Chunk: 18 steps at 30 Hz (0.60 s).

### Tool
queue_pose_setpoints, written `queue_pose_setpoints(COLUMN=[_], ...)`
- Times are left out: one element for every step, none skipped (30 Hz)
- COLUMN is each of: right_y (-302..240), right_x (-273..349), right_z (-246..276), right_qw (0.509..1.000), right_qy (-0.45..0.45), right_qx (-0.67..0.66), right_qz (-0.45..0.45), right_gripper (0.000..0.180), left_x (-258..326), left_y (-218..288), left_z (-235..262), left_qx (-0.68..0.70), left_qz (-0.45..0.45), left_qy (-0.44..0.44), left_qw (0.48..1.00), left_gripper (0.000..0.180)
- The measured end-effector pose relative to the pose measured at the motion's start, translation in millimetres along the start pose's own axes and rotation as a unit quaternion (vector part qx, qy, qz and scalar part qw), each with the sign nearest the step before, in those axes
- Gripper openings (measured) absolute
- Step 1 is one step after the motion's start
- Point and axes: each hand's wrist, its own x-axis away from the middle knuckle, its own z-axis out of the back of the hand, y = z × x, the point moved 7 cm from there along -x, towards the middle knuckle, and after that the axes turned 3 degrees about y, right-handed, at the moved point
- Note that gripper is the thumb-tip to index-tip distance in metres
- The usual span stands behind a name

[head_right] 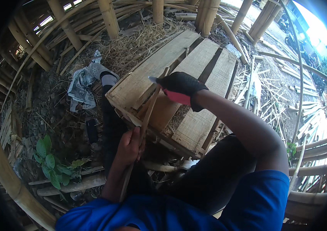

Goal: Scraping the outer layer of a bamboo stick using a knife.

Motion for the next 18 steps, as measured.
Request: queue_pose_setpoints(right_y=[-6, -10, -6, -2, 2, 0, -3, -4, -3, 3, 6, 1, -6, -5, -2, 4, 11, 6], right_x=[1, 3, 1, 0, -2, -1, 0, 0, -9, -9, -4, -1, 1, -2, -8, -17, -20, -17], right_z=[-5, -9, -10, -9, -7, -3, 10, 21, 30, 26, 17, 2, -9, -11, -4, 13, 24, 26], right_qw=[0.997, 0.988, 0.988, 0.989, 0.990, 0.989, 0.989, 0.988, 0.987, 0.993, 0.993, 0.995, 0.994, 0.994, 0.994, 0.989, 0.981, 0.979], right_qy=[0.021, 0.042, 0.043, 0.039, 0.035, 0.034, 0.073, 0.111, 0.125, 0.112, 0.097, 0.097, 0.097, 0.067, 0.069, 0.090, 0.110, 0.126], right_qx=[0.048, 0.096, 0.098, 0.091, 0.084, 0.085, 0.068, 0.049, 0.084, 0.028, -0.028, -0.006, 0.015, 0.058, 0.057, 0.109, 0.160, 0.161], right_qz=[0.058, 0.115, 0.114, 0.112, 0.111, 0.112, 0.105, 0.098, 0.061, 0.002, -0.056, -0.006, 0.044, 0.058, 0.057, 0.034, 0.010, 0.010], right_gripper=[0.034, 0.033, 0.033, 0.033, 0.033, 0.033, 0.034, 0.035, 0.039, 0.041, 0.042, 0.043, 0.044, 0.042, 0.042, 0.040, 0.039, 0.031], left_x=[0, -1, -2, -3, -3, -2, -2, -2, -1, 1, 2, 0, -1, -2, -2, -2, -2, 0], left_y=[-2, -6, -8, -9, -12, -14, -13, -11, -10, -10, -9, -10, -11, -13, -14, -12, -9, -10], left_z=[-1, -2, -2, -3, -6, -7, -6, -7, -7, -6, -6, -6, -6, -7, -9, -10, -13, -11], left_qx=[0.001, 0.029, 0.058, 0.059, 0.090, 0.121, 0.122, 0.140, 0.156, 0.156, 0.157, 0.158, 0.159, 0.187, 0.212, 0.212, 0.215, 0.217], left_qz=[0.000, 0.010, 0.018, 0.016, 0.027, 0.039, 0.039, 0.046, 0.054, 0.054, 0.053, 0.053, 0.053, 0.062, 0.070, 0.069, 0.067, 0.069], left_qy=[-0.003, -0.003, -0.003, -0.005, -0.013, -0.019, -0.018, -0.023, -0.029, -0.028, -0.027, -0.028, -0.027, -0.036, -0.047, -0.048, -0.057, -0.059], left_qw=[1.000, 1.000, 0.998, 0.998, 0.996, 0.992, 0.992, 0.989, 0.986, 0.986, 0.986, 0.986, 0.986, 0.980, 0.974, 0.974, 0.973, 0.972], left_gripper=[0.042, 0.043, 0.044, 0.044, 0.044, 0.044, 0.044, 0.043, 0.043, 0.043, 0.044, 0.044, 0.044, 0.044, 0.045, 0.045, 0.045, 0.045])
